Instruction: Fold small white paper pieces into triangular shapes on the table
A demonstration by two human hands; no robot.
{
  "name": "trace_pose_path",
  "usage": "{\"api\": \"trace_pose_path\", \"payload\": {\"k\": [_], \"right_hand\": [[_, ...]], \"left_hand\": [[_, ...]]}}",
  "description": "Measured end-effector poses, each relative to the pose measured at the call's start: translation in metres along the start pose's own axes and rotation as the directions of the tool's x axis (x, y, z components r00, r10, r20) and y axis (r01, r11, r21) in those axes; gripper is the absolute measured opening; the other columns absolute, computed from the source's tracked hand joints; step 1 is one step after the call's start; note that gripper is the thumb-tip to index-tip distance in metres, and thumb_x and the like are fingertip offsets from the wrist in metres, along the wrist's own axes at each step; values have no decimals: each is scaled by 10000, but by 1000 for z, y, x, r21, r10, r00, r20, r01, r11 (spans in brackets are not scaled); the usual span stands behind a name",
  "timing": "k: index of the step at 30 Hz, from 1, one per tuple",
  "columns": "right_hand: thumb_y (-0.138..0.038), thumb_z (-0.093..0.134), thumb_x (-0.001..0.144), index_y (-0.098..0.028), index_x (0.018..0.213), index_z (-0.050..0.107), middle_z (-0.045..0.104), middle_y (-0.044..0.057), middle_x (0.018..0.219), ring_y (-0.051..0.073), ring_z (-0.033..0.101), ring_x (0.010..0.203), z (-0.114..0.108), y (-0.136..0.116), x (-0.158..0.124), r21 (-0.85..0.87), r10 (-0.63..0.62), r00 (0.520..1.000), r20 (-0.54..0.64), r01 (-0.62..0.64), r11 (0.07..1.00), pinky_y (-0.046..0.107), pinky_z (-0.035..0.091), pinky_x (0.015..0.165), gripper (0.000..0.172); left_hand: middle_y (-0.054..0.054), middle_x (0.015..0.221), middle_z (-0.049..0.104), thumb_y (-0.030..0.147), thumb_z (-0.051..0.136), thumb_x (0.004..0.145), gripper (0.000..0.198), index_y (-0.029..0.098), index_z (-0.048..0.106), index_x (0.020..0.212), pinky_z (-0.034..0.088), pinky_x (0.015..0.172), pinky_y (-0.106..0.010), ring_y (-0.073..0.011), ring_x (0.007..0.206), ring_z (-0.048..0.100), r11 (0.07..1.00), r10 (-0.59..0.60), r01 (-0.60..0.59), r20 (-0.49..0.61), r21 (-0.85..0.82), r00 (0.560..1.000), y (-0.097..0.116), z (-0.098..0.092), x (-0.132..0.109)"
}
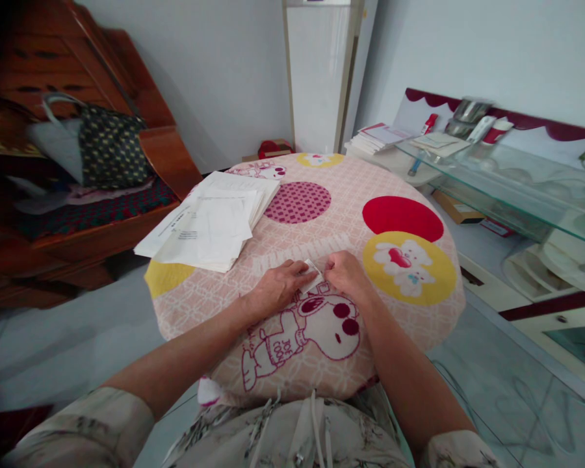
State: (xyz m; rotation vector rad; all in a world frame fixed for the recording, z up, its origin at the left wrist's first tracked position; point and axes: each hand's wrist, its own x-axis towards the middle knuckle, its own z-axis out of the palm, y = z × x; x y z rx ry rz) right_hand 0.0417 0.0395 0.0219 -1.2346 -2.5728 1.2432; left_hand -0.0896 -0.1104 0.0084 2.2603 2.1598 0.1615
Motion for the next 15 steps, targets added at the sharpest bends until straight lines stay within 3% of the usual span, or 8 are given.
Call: {"api": "trace_pose_path", "payload": {"k": [3, 6, 8, 12, 15], "right_hand": [[-47, 569, 711, -183, 665, 600, 556, -38, 448, 116, 507, 346, -1, 2, 0, 60, -54, 998, -44, 57, 997, 212, 363, 365, 147], [-48, 557, 714, -172, 739, 627, 624, -25, 558, 114, 573, 449, 2, -4, 3, 229, -115, 987, -115, 139, 964, 205, 428, 438, 145], [-50, 544, 730, -165, 806, 656, 659, -13, 621, 117, 608, 518, 7, -10, 7, 294, -148, 985, -84, 167, 941, 204, 454, 487, 178], [-63, 577, 736, -157, 797, 687, 672, 3, 651, 120, 608, 564, 16, -15, 16, 231, -238, 971, -19, 236, 944, 216, 448, 525, 157], [-125, 667, 731, -159, 781, 703, 690, 16, 692, 131, 610, 601, 19, -12, 18, 160, -266, 964, -23, 266, 951, 230, 447, 550, 70]], "left_hand": [[-105, 1225, 611, 180, 474, 982, 393, 218, 567, 1362, 560, 828, -334, -242, 1065, 568, 1000, 8, -8, -20, 0, 1000, 0, 0, -1], [-112, 1186, 630, 169, 460, 982, 370, 208, 592, 1325, 561, 805, -336, -241, 1032, 584, 1000, 9, -9, -30, 1, 1000, 1, 1, 0], [-105, 1153, 656, 150, 465, 973, 362, 207, 621, 1295, 562, 804, -337, -236, 1012, 606, 999, 3, -4, -42, -35, 999, 1, 2, 0], [-65, 1188, 707, 100, 506, 937, 335, 220, 711, 1174, 542, 930, -340, -205, 1057, 656, 954, -40, -6, -150, -299, 988, -13, 7, 1], [-58, 1081, 752, 76, 562, 877, 257, 176, 761, 1006, 542, 926, -304, -175, 981, 694, 847, -171, 39, -203, -530, 964, -32, 7, 1]]}}
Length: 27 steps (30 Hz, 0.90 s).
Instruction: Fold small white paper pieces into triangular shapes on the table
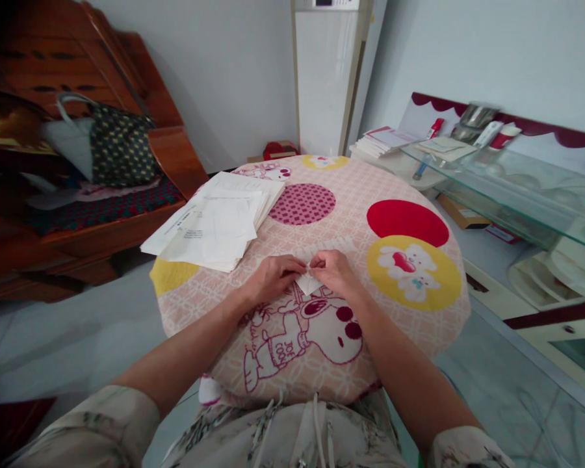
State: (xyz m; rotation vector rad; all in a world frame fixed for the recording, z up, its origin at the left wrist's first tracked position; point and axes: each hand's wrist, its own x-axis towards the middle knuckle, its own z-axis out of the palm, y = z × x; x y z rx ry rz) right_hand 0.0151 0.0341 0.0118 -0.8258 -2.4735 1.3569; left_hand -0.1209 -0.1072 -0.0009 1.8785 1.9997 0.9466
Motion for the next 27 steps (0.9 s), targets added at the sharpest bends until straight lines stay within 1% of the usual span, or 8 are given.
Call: {"api": "trace_pose_path", "payload": {"k": [3, 6, 9, 12, 15, 20, 24, 27], "right_hand": [[-144, 733, 697, -161, 744, 704, 690, 20, 693, 142, 616, 637, 2, 0, -1, -96, -25, 999, -44, 21, 995, 240, 449, 585, 58], [-135, 733, 697, -168, 741, 707, 691, 18, 693, 141, 613, 638, 3, -2, -3, -143, -23, 998, -61, 14, 990, 240, 448, 591, 60], [-134, 725, 703, -165, 749, 708, 685, 16, 689, 138, 609, 626, 4, -3, -3, -147, -5, 998, -65, -5, 989, 237, 442, 588, 58], [-135, 734, 697, -162, 750, 707, 678, 12, 688, 134, 601, 619, 6, -3, -2, -153, 9, 998, -70, -19, 988, 236, 434, 591, 65], [-147, 752, 685, -167, 741, 700, 671, 7, 684, 134, 597, 624, 7, -3, -1, -175, 7, 997, -79, -21, 984, 240, 427, 596, 79], [-154, 767, 674, -177, 709, 675, 653, 0, 658, 142, 583, 630, 11, -9, 1, -244, 19, 996, -88, -40, 969, 251, 406, 597, 101], [-197, 779, 685, -185, 681, 656, 672, 23, 701, 158, 591, 671, 12, -18, 0, -330, 15, 995, -99, -47, 943, 267, 395, 615, 124], [-242, 769, 708, -191, 681, 650, 687, 46, 734, 178, 599, 704, 15, -22, 0, -398, 5, 994, -108, -48, 916, 283, 387, 626, 132]], "left_hand": [[-44, 961, 770, 61, 588, 824, 247, 170, 774, 945, 555, 851, -276, -156, 869, 704, 981, -154, 150, -29, -124, 988, -12, -10, 2], [-30, 822, 760, 90, 583, 830, 237, 158, 769, 961, 554, 706, -237, -133, 717, 688, 915, -328, 310, -27, -260, 944, -17, -14, 3], [-17, 694, 718, 102, 579, 834, 211, 133, 755, 946, 515, 592, -205, -114, 607, 652, 843, -427, 399, 1, -361, 904, -17, -13, 4], [3, 628, 673, 94, 595, 815, 182, 121, 750, 907, 461, 536, -188, -94, 547, 601, 834, -445, 423, 22, -354, 895, -15, -14, 4], [15, 622, 659, 74, 594, 793, 198, 124, 755, 897, 425, 535, -192, -82, 529, 553, 870, -421, 402, -4, -285, 907, -11, -16, 4], [-2, 721, 709, 116, 633, 792, 131, 149, 752, 834, 432, 613, -222, -107, 634, 590, 930, -352, 345, -39, -127, 935, -1, -13, 7], [-6, 727, 704, 182, 677, 795, 82, 156, 734, 848, 420, 611, -237, -129, 648, 595, 935, -356, 356, -39, -13, 934, 2, -6, 8], [-11, 758, 706, 150, 668, 786, 100, 151, 721, 871, 426, 631, -238, -135, 679, 607, 942, -335, 336, -34, 23, 942, 0, -5, 9]]}}
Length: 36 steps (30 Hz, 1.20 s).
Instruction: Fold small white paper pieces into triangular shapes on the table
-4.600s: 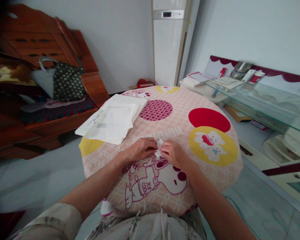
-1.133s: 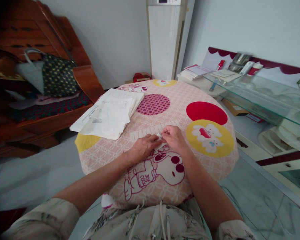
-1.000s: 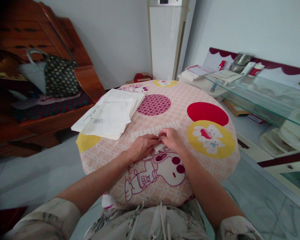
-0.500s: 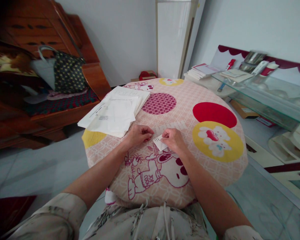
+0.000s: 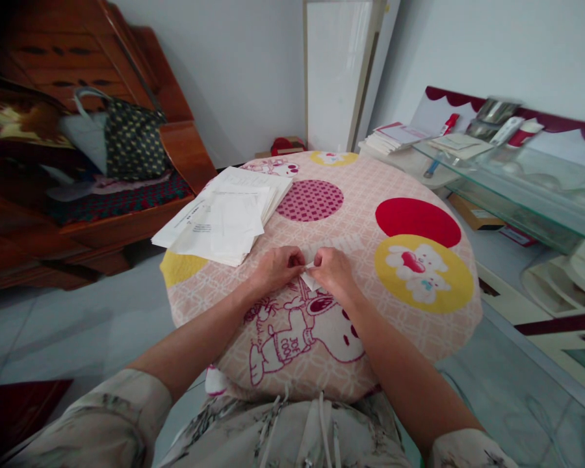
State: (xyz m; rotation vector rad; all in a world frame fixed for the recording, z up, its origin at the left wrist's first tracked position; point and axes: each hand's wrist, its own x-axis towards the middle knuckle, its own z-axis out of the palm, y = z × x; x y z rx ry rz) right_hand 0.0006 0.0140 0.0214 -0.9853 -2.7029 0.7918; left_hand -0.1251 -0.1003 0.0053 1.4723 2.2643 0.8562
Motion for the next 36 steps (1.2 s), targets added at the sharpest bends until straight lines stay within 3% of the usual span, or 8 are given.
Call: {"api": "trace_pose_path", "payload": {"k": [8, 14, 17, 20, 23, 29, 33, 36], "right_hand": [[-281, 747, 728, -212, 701, 644, 691, 62, 738, 194, 611, 705, 8, -6, 4, -97, -3, 1000, -17, 1, 995, 291, 373, 607, 126], [-358, 757, 752, -203, 752, 648, 718, 93, 791, 221, 643, 750, 13, -10, 3, -151, -13, 999, -30, 8, 989, 306, 389, 625, 189], [-311, 767, 757, -194, 741, 653, 719, 85, 785, 208, 644, 748, 9, -5, 3, -97, -40, 999, -28, 38, 995, 297, 411, 643, 165], [-152, 754, 719, -184, 721, 659, 696, 33, 718, 162, 629, 686, 2, 6, 2, 83, -59, 997, 47, 55, 995, 261, 427, 633, 100], [-106, 749, 678, -178, 719, 664, 670, 0, 674, 139, 610, 633, -2, 16, 1, 209, -52, 997, 52, 40, 977, 241, 427, 604, 120], [-89, 730, 675, -175, 731, 670, 662, 1, 662, 141, 604, 633, -2, 19, -2, 216, -66, 998, -14, 68, 974, 245, 421, 597, 119], [-177, 802, 653, -171, 880, 710, 680, 15, 709, 167, 621, 674, -9, 25, -1, 143, -13, 994, -108, 29, 989, 277, 454, 657, 245], [-258, 810, 658, -161, 980, 715, 714, 41, 806, 185, 652, 746, -14, 36, 1, 323, -26, 996, -89, 54, 945, 290, 481, 693, 350]], "left_hand": [[15, 694, 666, 38, 611, 720, 186, 134, 708, 846, 442, 621, -211, -111, 636, 590, 992, -4, 8, 33, -127, 999, -11, -6, 6], [8, 702, 670, 29, 582, 733, 217, 115, 720, 876, 442, 625, -207, -99, 624, 571, 983, 19, -23, -22, -181, 1000, -11, -8, 5], [-6, 741, 698, 35, 570, 754, 241, 118, 738, 905, 457, 648, -216, -105, 639, 582, 989, 18, -21, -20, -148, 1000, -8, -10, 2], [-22, 816, 727, 71, 565, 804, 253, 143, 765, 940, 478, 697, -237, -120, 684, 605, 996, 33, -33, -3, -80, 999, -5, -11, 0], [-40, 899, 733, 187, 630, 841, 193, 170, 772, 971, 490, 729, -259, -150, 761, 636, 999, 50, -50, 10, 20, 999, 0, -7, -1], [-66, 921, 720, 295, 741, 782, 203, 169, 730, 942, 490, 739, -301, -214, 855, 655, 983, -42, 42, -4, 176, 999, 14, 3, 0], [-17, 780, 687, 212, 749, 749, 127, 164, 700, 856, 463, 680, -278, -166, 729, 616, 997, -75, 75, 13, 13, 997, 13, 4, 3], [15, 718, 653, 135, 725, 728, 118, 148, 669, 831, 446, 630, -234, -118, 658, 581, 955, -41, 40, 1, -292, 999, 9, 6, 3]]}}
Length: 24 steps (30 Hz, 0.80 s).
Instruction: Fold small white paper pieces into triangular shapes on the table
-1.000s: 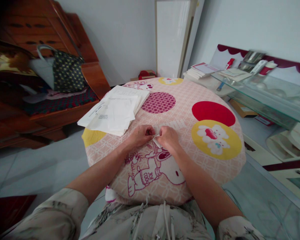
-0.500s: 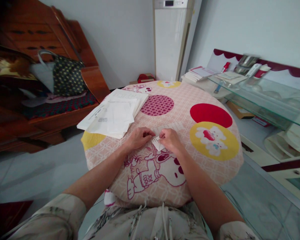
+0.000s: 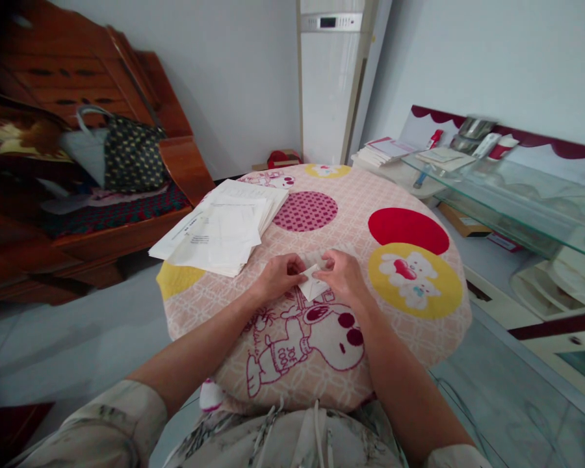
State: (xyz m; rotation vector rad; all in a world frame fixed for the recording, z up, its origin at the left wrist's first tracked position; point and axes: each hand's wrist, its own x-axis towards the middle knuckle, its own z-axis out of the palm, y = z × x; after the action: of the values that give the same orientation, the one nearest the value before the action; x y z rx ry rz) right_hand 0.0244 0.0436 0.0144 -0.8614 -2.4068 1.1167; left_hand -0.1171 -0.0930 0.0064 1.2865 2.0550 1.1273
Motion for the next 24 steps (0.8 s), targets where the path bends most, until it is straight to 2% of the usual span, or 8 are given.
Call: {"api": "trace_pose_path", "payload": {"k": [2, 4, 6, 8, 12, 16, 20, 24], "right_hand": [[-319, 775, 700, -153, 931, 714, 715, 39, 799, 173, 650, 718, -3, 5, 0, 236, -2, 987, 158, -35, 971, 273, 480, 655, 291], [-365, 739, 738, -147, 835, 707, 686, 20, 712, 148, 612, 625, -3, 6, -2, 390, -4, 959, 284, -112, 914, 256, 448, 588, 240], [-387, 735, 743, -143, 774, 703, 651, 5, 643, 128, 562, 558, -1, 4, -4, 478, 11, 955, 296, -158, 864, 251, 415, 548, 248], [-391, 763, 718, -139, 762, 712, 643, 4, 628, 121, 543, 540, 2, 0, -6, 568, 24, 970, 242, -161, 807, 253, 408, 538, 261], [-375, 813, 672, -129, 770, 736, 656, 19, 630, 124, 542, 536, 7, -3, -8, 697, 26, 983, 180, -147, 702, 259, 413, 529, 276], [-359, 820, 672, -129, 775, 743, 662, 26, 626, 127, 544, 525, 10, -4, -8, 733, 36, 982, 185, -162, 661, 267, 418, 521, 264], [-363, 819, 658, -131, 762, 739, 667, 28, 621, 133, 553, 524, 10, -7, -9, 729, 58, 978, 202, -189, 658, 268, 422, 517, 267], [-384, 796, 685, -133, 779, 741, 656, 17, 609, 126, 539, 510, 13, -9, -10, 686, 38, 972, 230, -190, 702, 252, 389, 494, 273]], "left_hand": [[20, 714, 642, 128, 710, 726, 132, 136, 657, 847, 440, 607, -213, -99, 641, 572, 974, 32, -28, 16, -226, 999, -2, 1, 0], [13, 732, 646, 164, 710, 739, 156, 128, 652, 879, 444, 598, -206, -92, 644, 578, 914, 66, -50, 27, -402, 997, -1, 2, -1], [-2, 771, 661, 223, 735, 742, 206, 124, 650, 901, 448, 594, -205, -93, 659, 591, 857, 86, -61, 26, -512, 996, 2, 3, -3], [-5, 776, 659, 285, 773, 726, 263, 124, 645, 889, 442, 576, -204, -90, 642, 586, 823, 84, -58, 20, -565, 996, 4, 3, -4], [14, 702, 608, 381, 816, 695, 342, 126, 626, 818, 405, 526, -203, -80, 568, 540, 814, 61, -51, -1, -579, 998, 6, 3, -5], [19, 658, 576, 414, 794, 711, 340, 129, 615, 764, 362, 506, -202, -84, 556, 508, 848, 59, -56, -12, -527, 998, 6, 2, -7], [28, 614, 537, 423, 731, 754, 315, 130, 621, 725, 305, 488, -200, -79, 538, 460, 893, 51, -48, -6, -448, 999, 9, 1, -10], [37, 594, 512, 384, 677, 764, 269, 127, 625, 701, 295, 488, -203, -74, 533, 435, 929, 49, -48, -5, -368, 999, 15, -1, -13]]}}
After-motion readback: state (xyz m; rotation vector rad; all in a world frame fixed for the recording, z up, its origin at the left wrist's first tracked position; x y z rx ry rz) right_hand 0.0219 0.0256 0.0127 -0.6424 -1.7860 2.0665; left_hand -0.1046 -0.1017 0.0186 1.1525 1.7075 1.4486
